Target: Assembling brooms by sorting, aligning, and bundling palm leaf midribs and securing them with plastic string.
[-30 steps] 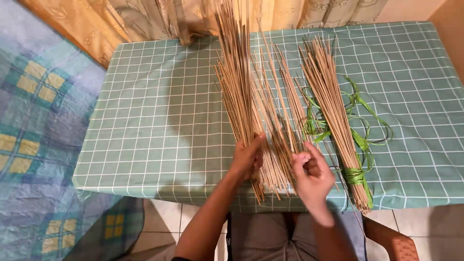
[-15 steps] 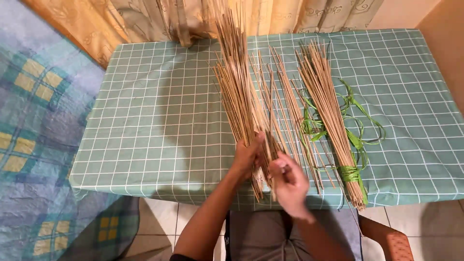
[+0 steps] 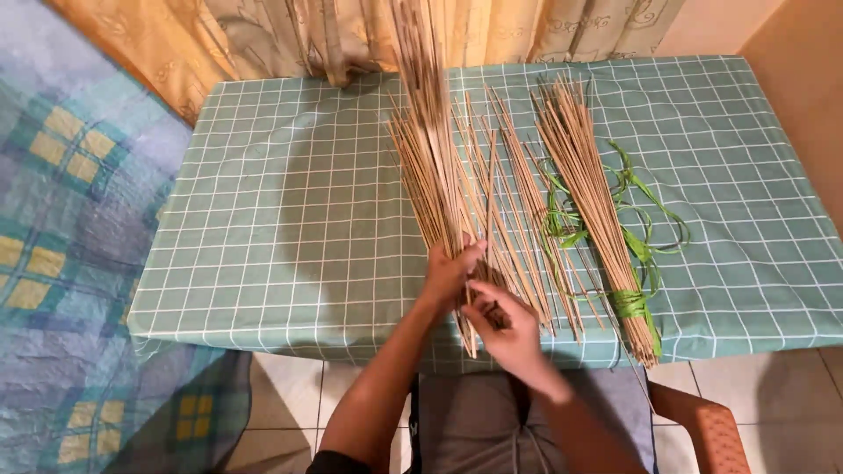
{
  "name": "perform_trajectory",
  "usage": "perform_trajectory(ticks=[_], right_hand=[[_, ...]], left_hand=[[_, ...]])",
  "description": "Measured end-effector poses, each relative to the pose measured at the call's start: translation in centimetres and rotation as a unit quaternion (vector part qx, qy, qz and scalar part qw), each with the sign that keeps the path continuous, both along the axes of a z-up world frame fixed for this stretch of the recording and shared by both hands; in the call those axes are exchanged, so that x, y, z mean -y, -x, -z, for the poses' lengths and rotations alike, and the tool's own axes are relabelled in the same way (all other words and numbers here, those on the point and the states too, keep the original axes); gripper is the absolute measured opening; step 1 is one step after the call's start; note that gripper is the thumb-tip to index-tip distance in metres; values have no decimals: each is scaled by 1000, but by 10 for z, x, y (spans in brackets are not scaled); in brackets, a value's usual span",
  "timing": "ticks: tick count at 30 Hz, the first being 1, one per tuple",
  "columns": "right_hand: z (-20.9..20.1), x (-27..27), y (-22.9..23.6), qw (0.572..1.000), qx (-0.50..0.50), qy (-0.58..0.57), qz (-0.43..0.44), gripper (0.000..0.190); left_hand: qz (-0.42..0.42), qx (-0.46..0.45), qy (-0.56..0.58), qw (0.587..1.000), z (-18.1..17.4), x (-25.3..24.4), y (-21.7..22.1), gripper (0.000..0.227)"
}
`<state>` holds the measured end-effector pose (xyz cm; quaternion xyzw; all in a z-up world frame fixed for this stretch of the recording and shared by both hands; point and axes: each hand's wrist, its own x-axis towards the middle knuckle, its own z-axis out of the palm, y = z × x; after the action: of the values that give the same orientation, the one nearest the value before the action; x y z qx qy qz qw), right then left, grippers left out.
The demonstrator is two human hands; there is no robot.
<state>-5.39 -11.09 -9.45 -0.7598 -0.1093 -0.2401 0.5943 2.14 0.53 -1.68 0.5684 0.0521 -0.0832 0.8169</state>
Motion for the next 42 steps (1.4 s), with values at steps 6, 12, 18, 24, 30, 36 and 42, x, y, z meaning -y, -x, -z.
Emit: perform_trajectory(ticks=[6,12,18,24,30,36,42], right_hand=[[-44,27,13,962,-126,84,-228,57],[-50,29,12,944,-157,152,-249,58],[-43,26,6,986,-104,126,-20,46],[-32,36,7,983,-87,149,58,1],[-19,25,4,905,-211,324,176,53],[-18,23,-1,930,-219,236,177,42],[-24,39,2,979,-124,31,157,42]], left_hand=[[9,-40,56,998,28,0,0,42],[-8,-21,59,998,28,-1,-5,51],[73,5,76,994,38,15,0,39],[104,-34,32,994,9,1,12,50],[71,-18,53,996,24,-4,5,46],[81,-35,46,995,25,-6,-2,62],[83,-42,23,995,7,-8,7,62]])
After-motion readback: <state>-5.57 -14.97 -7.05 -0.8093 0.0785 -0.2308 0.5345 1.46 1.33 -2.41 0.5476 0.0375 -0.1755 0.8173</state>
